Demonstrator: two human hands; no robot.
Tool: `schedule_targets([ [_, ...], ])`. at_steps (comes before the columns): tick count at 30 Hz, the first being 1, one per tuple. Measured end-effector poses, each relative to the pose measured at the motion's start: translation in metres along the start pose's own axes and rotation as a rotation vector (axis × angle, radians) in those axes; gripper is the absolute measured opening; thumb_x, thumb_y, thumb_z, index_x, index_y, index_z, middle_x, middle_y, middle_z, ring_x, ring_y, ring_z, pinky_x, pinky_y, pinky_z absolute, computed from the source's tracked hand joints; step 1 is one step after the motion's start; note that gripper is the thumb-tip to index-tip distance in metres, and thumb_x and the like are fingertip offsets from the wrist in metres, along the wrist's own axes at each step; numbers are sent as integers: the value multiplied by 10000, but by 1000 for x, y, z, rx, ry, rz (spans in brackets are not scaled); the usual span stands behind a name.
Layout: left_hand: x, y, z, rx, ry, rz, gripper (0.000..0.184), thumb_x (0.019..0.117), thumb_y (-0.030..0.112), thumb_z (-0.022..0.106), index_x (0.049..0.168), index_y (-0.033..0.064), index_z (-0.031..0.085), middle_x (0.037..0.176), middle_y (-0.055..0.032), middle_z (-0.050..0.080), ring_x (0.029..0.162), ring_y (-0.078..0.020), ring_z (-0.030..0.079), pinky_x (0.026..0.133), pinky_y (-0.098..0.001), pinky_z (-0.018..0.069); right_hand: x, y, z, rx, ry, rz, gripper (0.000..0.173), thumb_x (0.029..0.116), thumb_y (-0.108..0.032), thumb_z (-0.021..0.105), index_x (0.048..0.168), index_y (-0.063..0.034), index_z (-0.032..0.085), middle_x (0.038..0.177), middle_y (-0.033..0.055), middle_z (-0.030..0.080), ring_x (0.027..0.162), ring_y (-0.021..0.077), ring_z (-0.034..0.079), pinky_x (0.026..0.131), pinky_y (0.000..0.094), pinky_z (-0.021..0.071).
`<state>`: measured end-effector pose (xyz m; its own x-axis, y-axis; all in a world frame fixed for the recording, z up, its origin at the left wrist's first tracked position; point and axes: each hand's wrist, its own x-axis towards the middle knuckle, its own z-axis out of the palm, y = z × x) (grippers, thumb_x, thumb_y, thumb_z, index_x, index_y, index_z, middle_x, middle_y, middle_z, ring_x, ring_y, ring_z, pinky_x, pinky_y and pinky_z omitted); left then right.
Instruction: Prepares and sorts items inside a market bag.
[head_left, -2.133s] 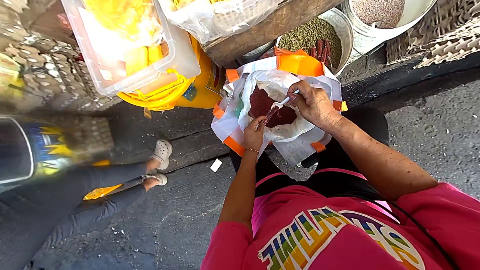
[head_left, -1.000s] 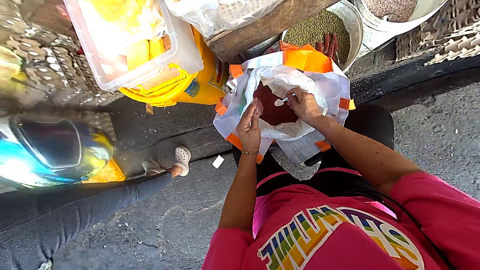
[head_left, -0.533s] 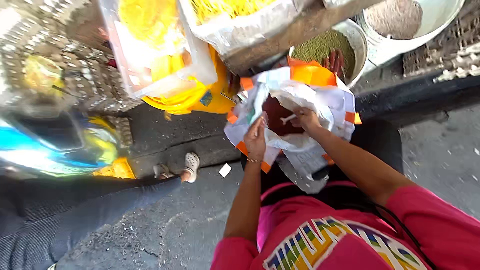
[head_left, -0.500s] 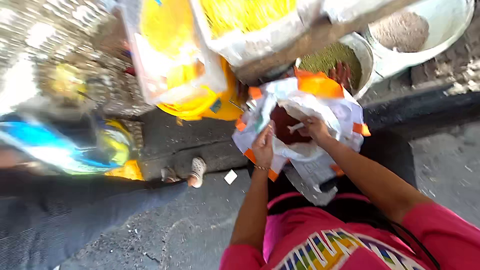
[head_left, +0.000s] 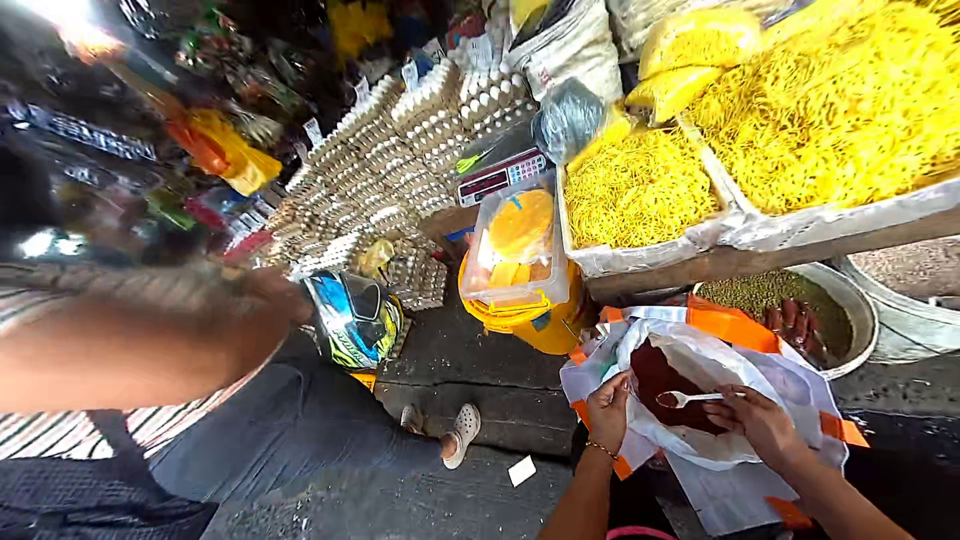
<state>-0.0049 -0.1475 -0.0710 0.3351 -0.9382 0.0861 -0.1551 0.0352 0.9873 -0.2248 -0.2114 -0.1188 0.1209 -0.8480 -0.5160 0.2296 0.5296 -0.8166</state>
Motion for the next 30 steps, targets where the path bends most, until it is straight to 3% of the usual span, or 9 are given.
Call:
schedule_targets([
  [11,-22,2,1,20,21,-9,265,1023,13,551,1223,-113,672,1226,-218,701,1173,-188,668,1083,-322,482,-25,8,-39,113,50,-9,205,1101,-120,450,1183,23,571,847,110,728,684,179,737,641,331,629],
  [30,-38,7,-15,-55,52,-45,269,1026,28,560,1231,-109,669,1235,-221,695,1174,-181,662,1080,-318,477,-37,10,-32,135,78,3,212,1111,-129,424,1173,11,571,856,120,730,680,179,735,625,315,621],
])
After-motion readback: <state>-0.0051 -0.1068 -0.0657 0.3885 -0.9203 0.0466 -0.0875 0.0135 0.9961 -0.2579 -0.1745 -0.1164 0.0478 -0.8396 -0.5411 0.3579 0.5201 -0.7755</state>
